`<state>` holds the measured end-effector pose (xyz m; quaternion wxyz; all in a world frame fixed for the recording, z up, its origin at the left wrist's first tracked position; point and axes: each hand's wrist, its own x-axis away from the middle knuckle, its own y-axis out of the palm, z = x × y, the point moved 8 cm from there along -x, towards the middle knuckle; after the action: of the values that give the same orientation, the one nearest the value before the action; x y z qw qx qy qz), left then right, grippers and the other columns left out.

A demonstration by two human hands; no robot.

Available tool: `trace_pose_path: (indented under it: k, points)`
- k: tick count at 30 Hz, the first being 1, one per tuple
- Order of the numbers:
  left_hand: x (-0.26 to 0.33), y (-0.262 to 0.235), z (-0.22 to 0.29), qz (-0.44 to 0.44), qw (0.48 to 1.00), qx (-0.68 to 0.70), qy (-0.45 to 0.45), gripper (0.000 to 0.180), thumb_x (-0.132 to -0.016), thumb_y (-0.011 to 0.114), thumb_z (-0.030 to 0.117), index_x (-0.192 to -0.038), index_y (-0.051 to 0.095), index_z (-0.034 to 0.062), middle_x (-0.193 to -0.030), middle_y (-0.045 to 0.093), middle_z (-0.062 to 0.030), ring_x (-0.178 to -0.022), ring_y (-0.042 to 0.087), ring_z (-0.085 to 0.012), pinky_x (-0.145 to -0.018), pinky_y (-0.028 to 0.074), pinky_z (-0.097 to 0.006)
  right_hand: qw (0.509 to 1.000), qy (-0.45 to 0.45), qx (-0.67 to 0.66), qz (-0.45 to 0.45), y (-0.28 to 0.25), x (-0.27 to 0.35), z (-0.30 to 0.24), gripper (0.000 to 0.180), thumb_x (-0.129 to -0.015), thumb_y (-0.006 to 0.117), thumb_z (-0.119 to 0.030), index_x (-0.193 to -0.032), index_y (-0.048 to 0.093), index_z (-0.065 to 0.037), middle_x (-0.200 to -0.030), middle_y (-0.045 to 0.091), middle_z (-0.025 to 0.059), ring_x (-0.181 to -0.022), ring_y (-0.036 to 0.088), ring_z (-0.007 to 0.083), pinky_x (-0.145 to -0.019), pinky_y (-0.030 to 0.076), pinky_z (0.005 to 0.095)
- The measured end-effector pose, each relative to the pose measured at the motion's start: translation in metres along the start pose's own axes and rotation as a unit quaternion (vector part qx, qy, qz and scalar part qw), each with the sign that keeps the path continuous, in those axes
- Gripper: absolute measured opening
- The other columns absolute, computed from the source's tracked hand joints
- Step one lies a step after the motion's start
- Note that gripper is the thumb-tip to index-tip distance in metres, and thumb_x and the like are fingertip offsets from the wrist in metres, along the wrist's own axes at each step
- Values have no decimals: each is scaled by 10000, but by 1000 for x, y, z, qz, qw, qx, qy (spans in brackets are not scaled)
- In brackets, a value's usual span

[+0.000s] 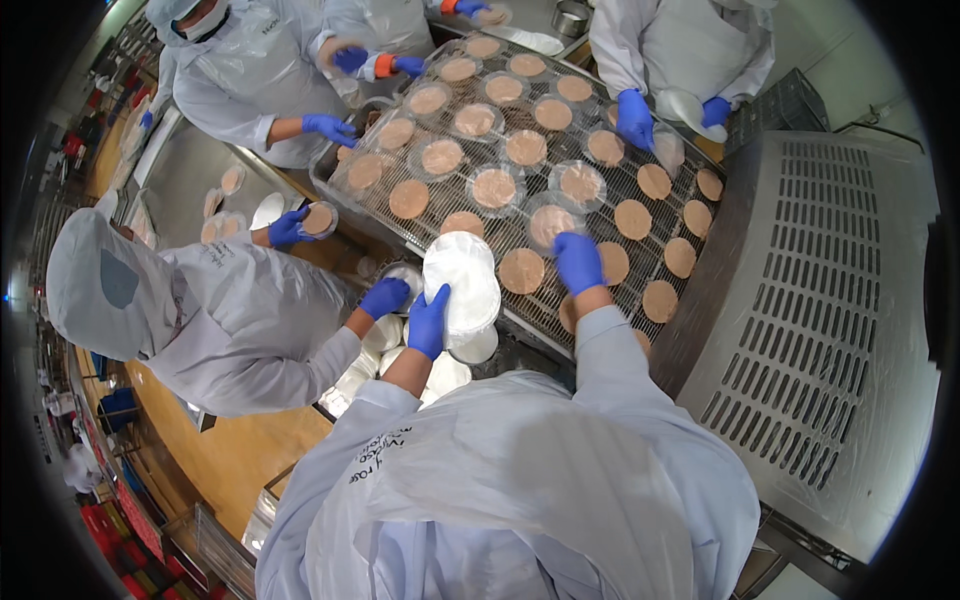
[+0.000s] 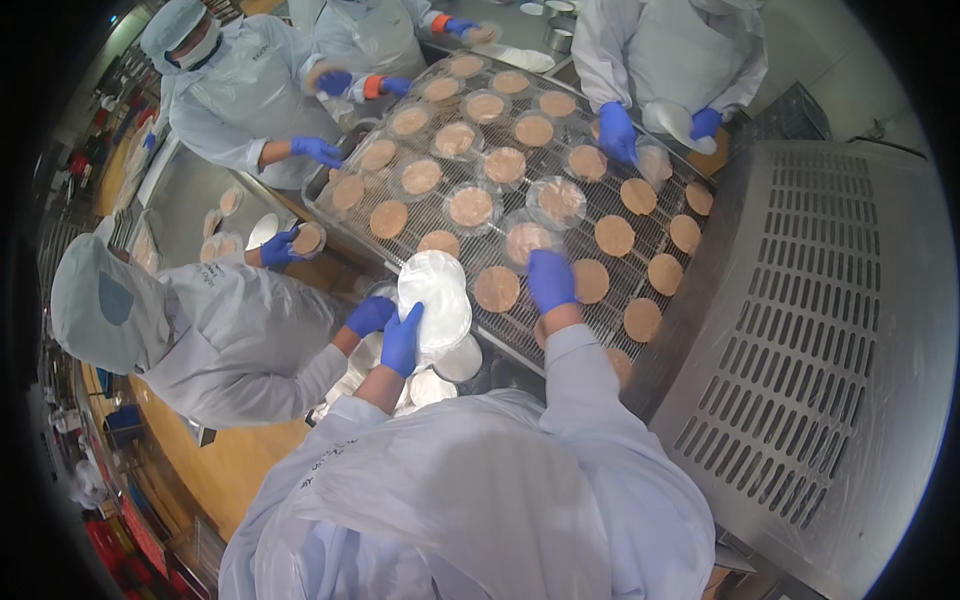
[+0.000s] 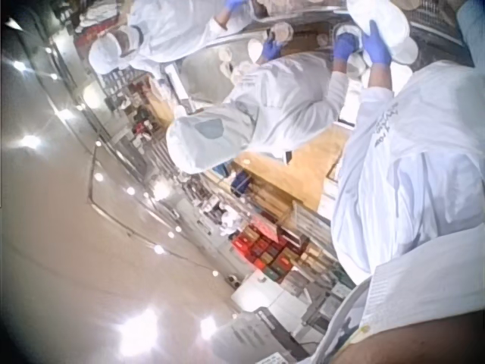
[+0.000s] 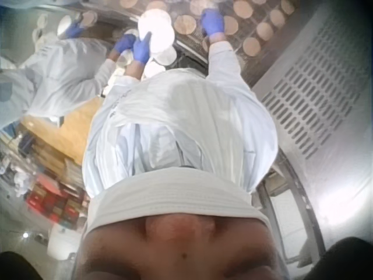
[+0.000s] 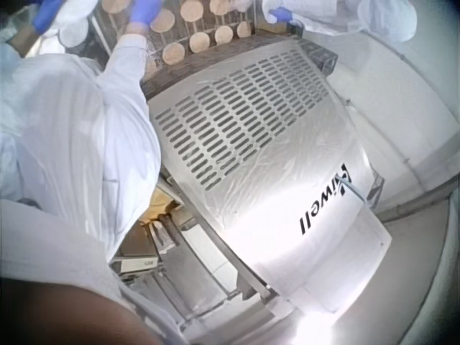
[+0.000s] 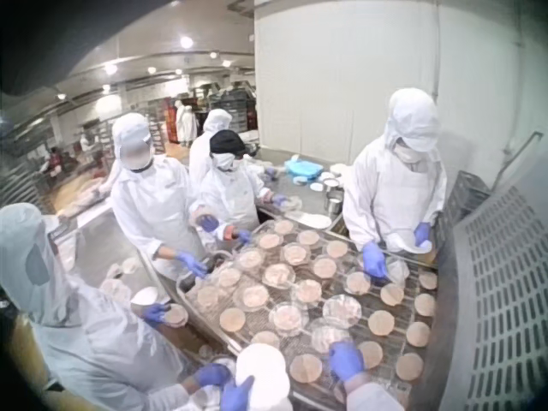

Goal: The person places white circular discs onto brown circular items arranged on a metal rack. They repeatedly pick up discs and position them on top of the brown items, working alongside other staff in a food preparation area.

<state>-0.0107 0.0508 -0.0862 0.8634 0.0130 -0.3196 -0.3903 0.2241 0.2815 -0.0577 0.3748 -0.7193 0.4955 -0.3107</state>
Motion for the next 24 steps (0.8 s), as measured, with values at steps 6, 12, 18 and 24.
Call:
trace_pose_path:
  k: [6,12,18,24]
  points:
    - [-26,4,82,-1,1000,16,-26,470,-851,626,173,-1240,459,-31,-1136,564,-115,-976,580,-207,-818,487,-320,977,-24,185,102,-68,-91,-2,320,-811,515,-127,-1119,580,-74,-1212,525,211,-1092,515,360,-909,421,444]
    - [-33,42,122,13,1000,9,-24,469,-853,626,184,-1242,468,-25,-1136,563,-113,-985,573,-195,-819,485,-312,952,-249,86,155,-50,-200,-172,427,-812,499,-85,-1234,518,-144,-1275,499,161,-1229,415,334,-1070,214,516]
    - [-61,-11,168,57,998,8,2,514,-847,630,199,-1261,439,-36,-1162,545,-117,-1019,553,-198,-830,477,-308,970,-192,-112,101,-35,-318,-254,283,-819,494,-103,-1081,603,-96,-1179,568,119,-1170,477,291,-1018,337,454]
    - [-66,-28,155,69,997,24,-22,507,-843,633,228,-1239,462,-39,-1141,558,-119,-987,568,-200,-830,476,-310,969,-230,92,-1,18,-271,-232,290,-836,494,-141,-1100,589,-70,-1275,501,123,-1150,482,317,-971,378,426]
